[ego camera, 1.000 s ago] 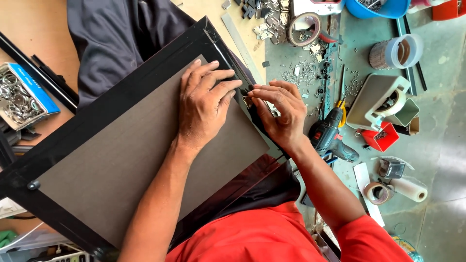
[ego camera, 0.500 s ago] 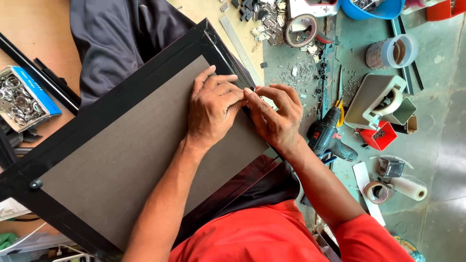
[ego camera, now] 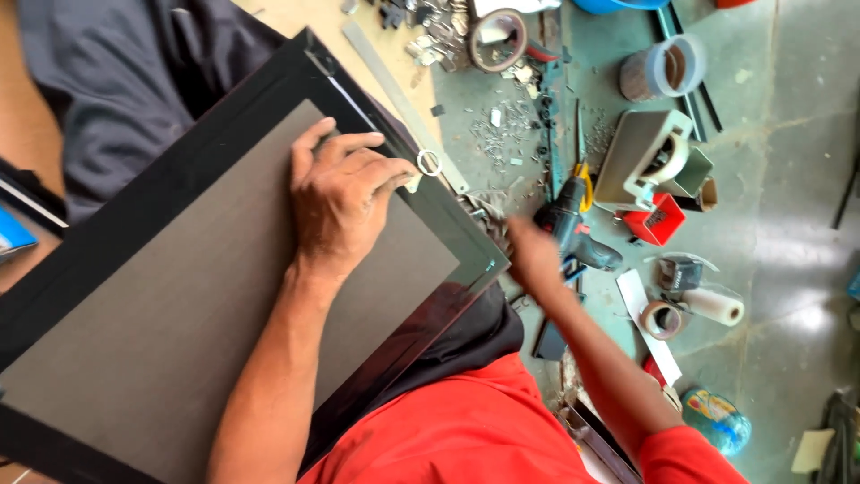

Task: The person sits on the floor with a framed photo on their lap and attaches metal hanging hardware to the back of the frame. They position D-ring hangers and screws on the frame's backing board, drive the screws with a cordless drill, and press the hardware into place, working around the frame edges.

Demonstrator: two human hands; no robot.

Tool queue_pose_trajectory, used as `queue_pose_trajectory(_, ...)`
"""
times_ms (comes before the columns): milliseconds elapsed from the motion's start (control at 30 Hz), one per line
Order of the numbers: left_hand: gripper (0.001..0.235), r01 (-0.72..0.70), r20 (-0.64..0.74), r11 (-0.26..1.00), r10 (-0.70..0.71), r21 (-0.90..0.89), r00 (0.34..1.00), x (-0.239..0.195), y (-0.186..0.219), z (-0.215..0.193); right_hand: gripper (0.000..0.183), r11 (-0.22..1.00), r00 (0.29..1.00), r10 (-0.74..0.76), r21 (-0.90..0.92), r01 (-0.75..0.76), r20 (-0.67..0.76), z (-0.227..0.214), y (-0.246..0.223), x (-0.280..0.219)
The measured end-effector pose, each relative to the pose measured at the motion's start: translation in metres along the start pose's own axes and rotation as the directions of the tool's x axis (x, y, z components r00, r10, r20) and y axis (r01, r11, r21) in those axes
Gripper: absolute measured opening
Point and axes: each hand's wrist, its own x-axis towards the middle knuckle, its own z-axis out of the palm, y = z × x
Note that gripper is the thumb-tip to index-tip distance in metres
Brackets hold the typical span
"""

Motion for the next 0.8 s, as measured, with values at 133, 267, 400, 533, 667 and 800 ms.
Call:
queue_pose_trajectory(133,0.01,0.007,0.022,1.0,-0.007,0.024,1.0,-0.002,0.0,0.0,0.035,0.999,0.985,0.036,0.009,-0.038,0.171,0.039,0.003,-0.055)
queue_pose_trajectory(267,0.009,0.003,0.065,0.999,-0.006,0.04,0.998,0.0,0.004,-0.001,0.039,0.977,0.986,0.136,0.153,-0.15,0.101,0.058,-0.002,-0.079)
queue_pose_trajectory(400,0.011,0.037,0.089,0.998,-0.042,0.056,0.995,0.005,0.005,0.004,0.036,0.961,0.956,0.166,0.177,-0.212,0.241,0.075,0.014,-0.071)
queue_pose_trajectory(533,0.01,0.04,0.056,0.996,-0.044,0.075,0.997,0.0,0.001,0.002,0.042,0.933,0.939,0.23,0.215,-0.287,0.255,0.086,0.02,-0.072)
queue_pose_trajectory(667,0.008,0.04,0.038,0.997,-0.042,0.059,0.998,-0.004,-0.002,0.006,0.042,0.801,0.903,0.386,0.419,-0.429,0.186,0.018,0.001,-0.049)
queue_pose_trajectory(800,0.006,0.036,0.019,0.998,-0.038,0.061,0.999,-0.004,-0.005,0.009,0.041,0.69,0.945,0.292,0.653,-0.313,0.145,-0.113,-0.064,-0.01)
